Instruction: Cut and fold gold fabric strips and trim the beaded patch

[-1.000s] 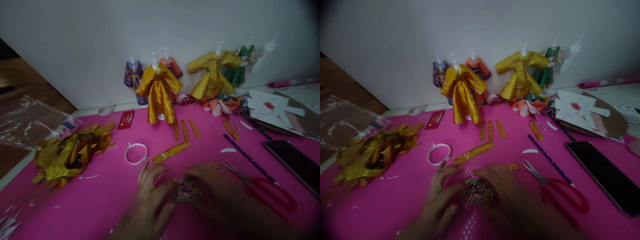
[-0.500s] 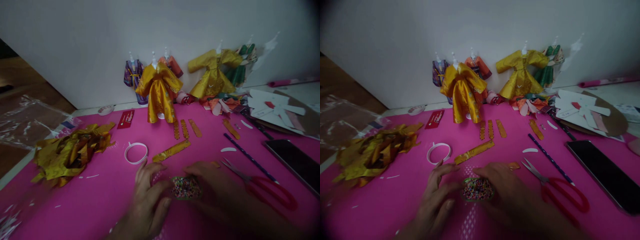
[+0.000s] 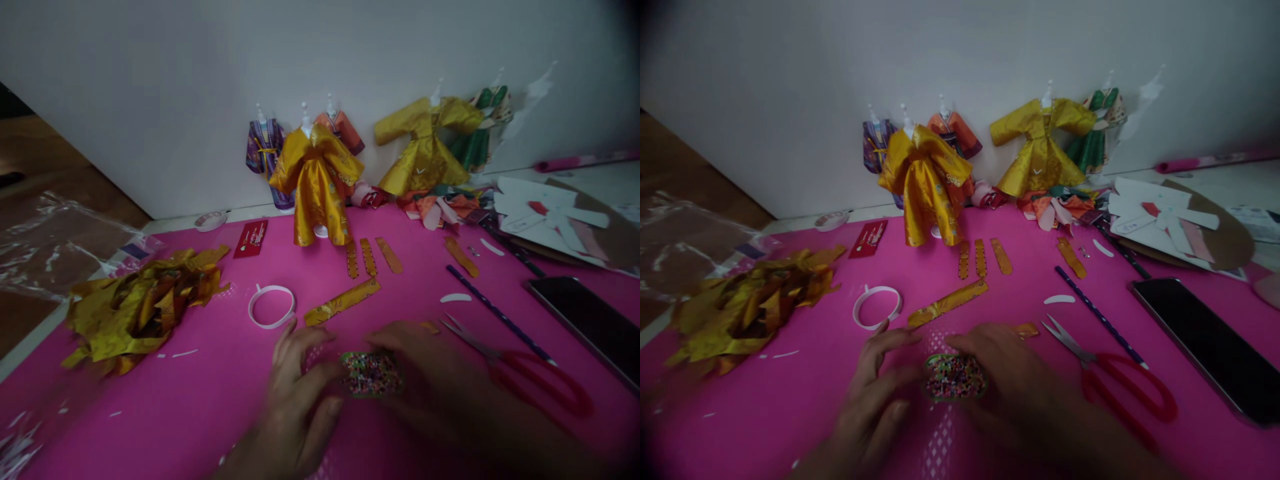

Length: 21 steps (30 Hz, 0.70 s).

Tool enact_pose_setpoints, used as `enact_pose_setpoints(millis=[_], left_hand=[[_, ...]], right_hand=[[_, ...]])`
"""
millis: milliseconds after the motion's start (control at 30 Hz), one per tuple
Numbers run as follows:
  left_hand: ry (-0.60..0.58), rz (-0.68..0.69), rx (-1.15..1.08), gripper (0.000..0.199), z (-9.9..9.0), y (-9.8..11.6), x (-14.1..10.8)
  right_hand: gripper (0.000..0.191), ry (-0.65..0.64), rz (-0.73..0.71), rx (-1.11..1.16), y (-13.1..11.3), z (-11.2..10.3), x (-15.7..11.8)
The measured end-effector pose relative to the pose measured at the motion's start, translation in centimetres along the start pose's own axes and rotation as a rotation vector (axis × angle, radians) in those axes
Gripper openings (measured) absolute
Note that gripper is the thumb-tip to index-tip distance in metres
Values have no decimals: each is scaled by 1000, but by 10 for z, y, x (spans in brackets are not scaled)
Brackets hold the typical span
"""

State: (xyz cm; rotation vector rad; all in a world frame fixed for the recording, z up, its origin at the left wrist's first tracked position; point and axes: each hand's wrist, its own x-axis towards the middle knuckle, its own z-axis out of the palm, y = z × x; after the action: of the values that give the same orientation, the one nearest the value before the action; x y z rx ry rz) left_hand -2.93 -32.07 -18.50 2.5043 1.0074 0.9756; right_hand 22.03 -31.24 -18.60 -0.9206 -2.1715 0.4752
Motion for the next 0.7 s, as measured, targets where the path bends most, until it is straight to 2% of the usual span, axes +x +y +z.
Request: enact_pose_setpoints(millis=[267, 500, 700], left_hand=[[-27, -4, 42, 26, 3, -1, 2], [-54, -1, -13, 28, 4, -2, -1], [-21, -31, 5, 27, 4, -2, -2]], right_hand=[[55, 20, -16, 7, -2, 3, 0], [55, 17, -29, -31, -2, 0, 0], [55, 16, -24, -23, -1, 2, 0]])
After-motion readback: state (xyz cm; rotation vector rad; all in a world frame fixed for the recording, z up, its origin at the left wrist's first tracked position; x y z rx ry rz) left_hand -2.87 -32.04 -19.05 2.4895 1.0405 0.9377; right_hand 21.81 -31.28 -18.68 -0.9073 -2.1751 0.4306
